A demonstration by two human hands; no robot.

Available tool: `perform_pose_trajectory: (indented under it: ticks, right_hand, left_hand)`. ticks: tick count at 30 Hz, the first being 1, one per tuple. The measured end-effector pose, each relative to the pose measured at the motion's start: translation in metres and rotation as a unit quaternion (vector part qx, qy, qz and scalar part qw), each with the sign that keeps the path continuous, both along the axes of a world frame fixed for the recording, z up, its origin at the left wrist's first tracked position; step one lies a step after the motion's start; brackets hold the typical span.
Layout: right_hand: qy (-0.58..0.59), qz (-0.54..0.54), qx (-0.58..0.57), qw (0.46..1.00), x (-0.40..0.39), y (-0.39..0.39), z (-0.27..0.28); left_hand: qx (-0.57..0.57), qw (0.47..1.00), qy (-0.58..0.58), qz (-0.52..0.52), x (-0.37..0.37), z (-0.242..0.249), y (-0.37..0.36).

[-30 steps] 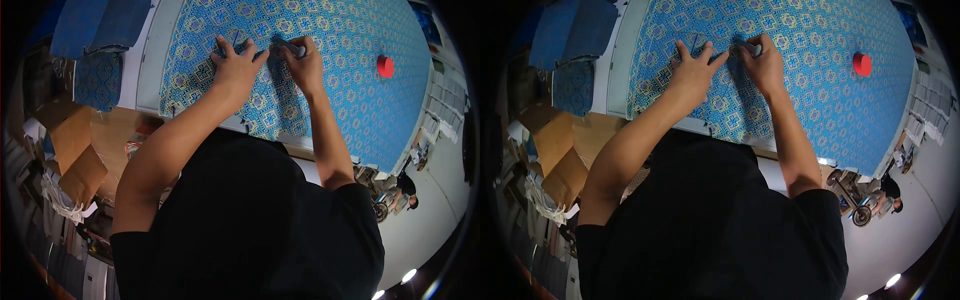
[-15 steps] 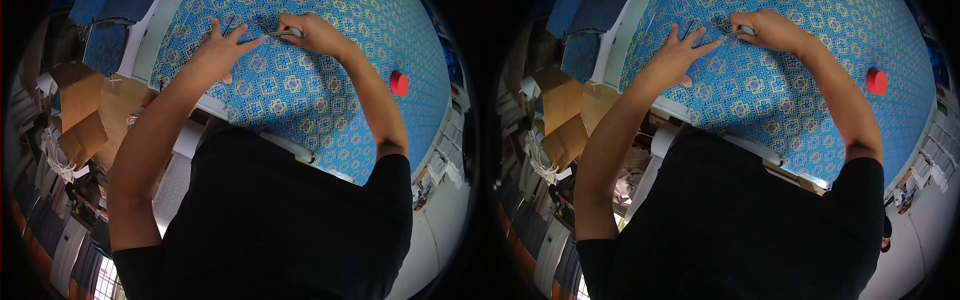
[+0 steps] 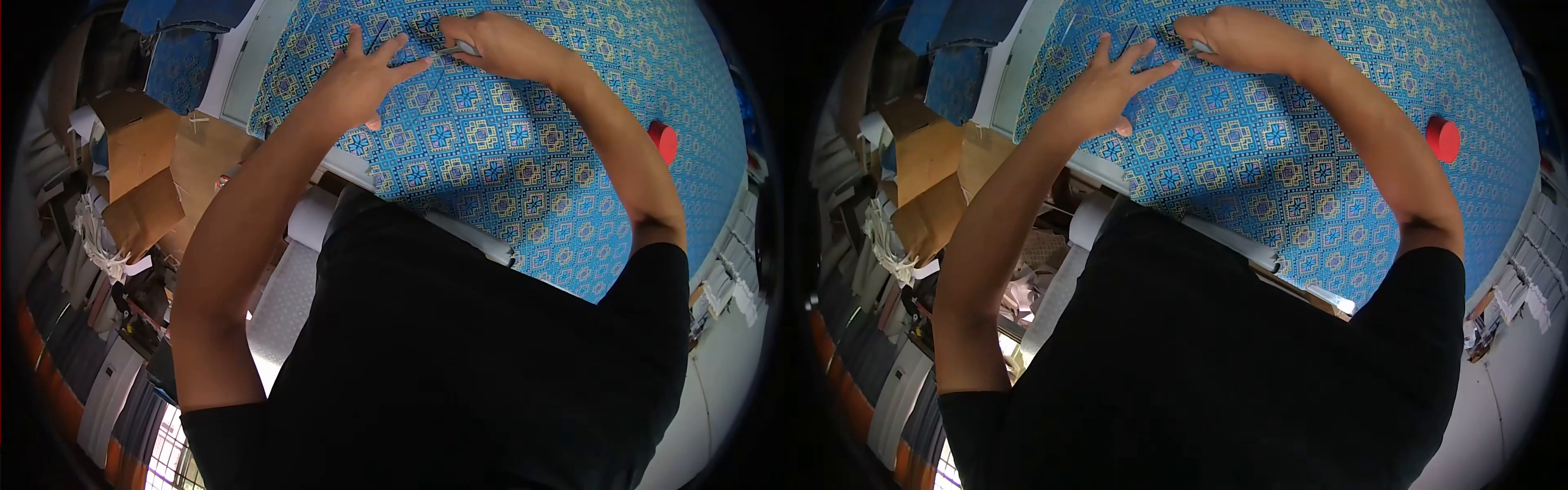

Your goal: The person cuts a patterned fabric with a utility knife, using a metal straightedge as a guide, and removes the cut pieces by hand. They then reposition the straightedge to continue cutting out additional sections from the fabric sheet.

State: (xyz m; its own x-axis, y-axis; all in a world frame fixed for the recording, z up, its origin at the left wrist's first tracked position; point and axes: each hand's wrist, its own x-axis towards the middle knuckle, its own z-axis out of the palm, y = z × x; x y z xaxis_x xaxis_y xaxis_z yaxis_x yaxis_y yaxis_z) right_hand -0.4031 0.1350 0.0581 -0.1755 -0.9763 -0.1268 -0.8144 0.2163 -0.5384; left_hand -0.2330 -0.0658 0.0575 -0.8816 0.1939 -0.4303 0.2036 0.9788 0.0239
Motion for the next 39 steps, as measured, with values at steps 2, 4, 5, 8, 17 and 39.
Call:
perform_pose_trajectory:
  ticks: [2,4,5,8,17,39]
  right_hand:
    - [-0.005,0.009,-0.04,0.999,-0.001,0.0,-0.005]
    - [-0.011,0.016,-0.079,0.997,-0.002,0.003,-0.011]
    - [-0.014,0.02,-0.098,0.995,-0.002,0.004,-0.014]
    - [-0.024,0.031,-0.158,0.987,-0.002,0.007,-0.027]
    - [-0.03,0.031,-0.278,0.96,-0.002,0.025,-0.068]
    - [-0.125,-0.698,-0.175,0.683,0.258,-0.024,-0.003]
  left_hand:
    - [-0.003,1.0,-0.003,-0.002,0.0,0.001,-0.001]
    - [0.001,1.0,0.011,-0.01,0.0,-0.003,-0.003]
    - [0.0,1.0,0.008,-0.011,0.001,-0.005,-0.003]
    - [-0.002,1.0,0.023,-0.019,0.003,-0.009,-0.005]
    - [-0.012,1.0,-0.01,-0.001,-0.003,0.002,0.0]
    - [0.04,0.984,0.006,-0.172,-0.015,0.003,-0.02]
